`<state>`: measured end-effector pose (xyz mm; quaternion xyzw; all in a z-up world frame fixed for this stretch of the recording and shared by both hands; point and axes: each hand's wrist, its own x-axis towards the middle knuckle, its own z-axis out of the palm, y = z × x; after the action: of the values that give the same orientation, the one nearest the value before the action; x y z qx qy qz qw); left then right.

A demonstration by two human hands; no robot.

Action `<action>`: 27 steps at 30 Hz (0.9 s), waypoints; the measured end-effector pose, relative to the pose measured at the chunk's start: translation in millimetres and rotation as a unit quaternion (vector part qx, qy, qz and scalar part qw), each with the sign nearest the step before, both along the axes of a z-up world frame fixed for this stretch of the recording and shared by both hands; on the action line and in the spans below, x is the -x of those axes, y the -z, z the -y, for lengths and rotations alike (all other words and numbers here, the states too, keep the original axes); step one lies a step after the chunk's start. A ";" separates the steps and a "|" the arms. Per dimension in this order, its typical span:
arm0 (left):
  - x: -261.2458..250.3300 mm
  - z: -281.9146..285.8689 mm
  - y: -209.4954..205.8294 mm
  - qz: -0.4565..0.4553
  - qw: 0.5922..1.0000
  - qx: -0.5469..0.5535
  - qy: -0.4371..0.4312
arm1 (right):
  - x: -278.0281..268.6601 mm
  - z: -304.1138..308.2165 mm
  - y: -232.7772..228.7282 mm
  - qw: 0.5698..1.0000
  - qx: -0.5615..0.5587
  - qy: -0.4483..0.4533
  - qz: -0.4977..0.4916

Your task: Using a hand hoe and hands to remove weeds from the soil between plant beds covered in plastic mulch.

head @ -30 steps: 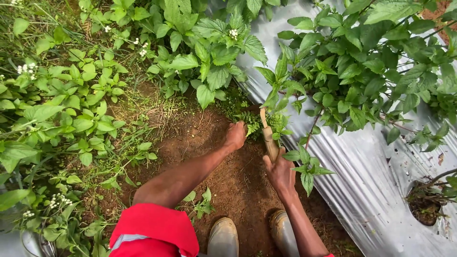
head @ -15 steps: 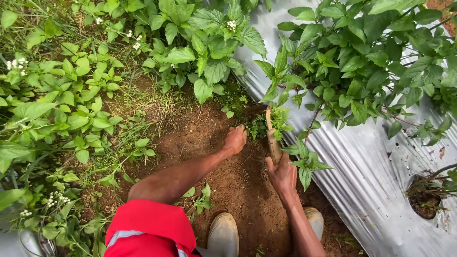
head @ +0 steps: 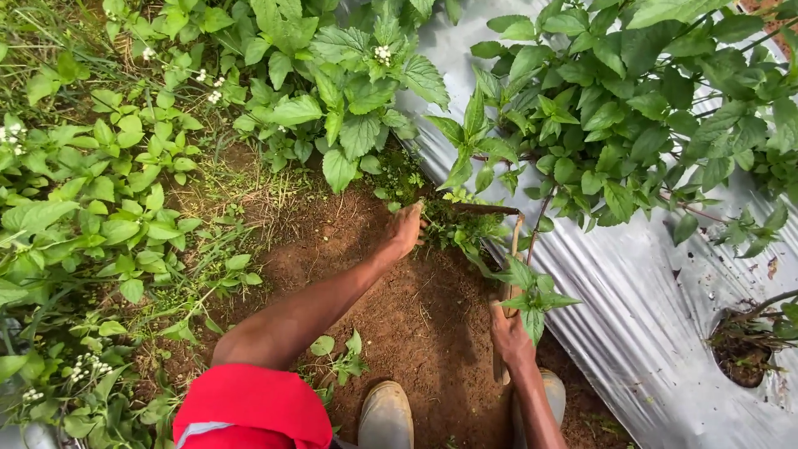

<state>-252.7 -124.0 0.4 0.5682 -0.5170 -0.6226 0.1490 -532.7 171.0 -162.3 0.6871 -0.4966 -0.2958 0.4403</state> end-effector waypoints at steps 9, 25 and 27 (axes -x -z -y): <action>41.9 -1.0 -20.3 0.043 0.985 -0.024 0.163 | -78.8 57.0 -237.3 0.493 0.112 0.158 0.848; 26.1 8.0 -9.9 0.077 0.944 -0.066 0.315 | -109.9 30.7 -199.9 0.426 0.097 0.104 0.894; 24.2 4.8 7.2 0.083 0.936 -0.034 0.340 | -121.9 28.1 -213.3 0.419 0.095 0.117 0.895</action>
<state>-276.9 -128.8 -6.9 0.4126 -0.6686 -0.6039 -0.1343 -410.8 142.9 51.0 0.4528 -0.7111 0.4866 -0.2292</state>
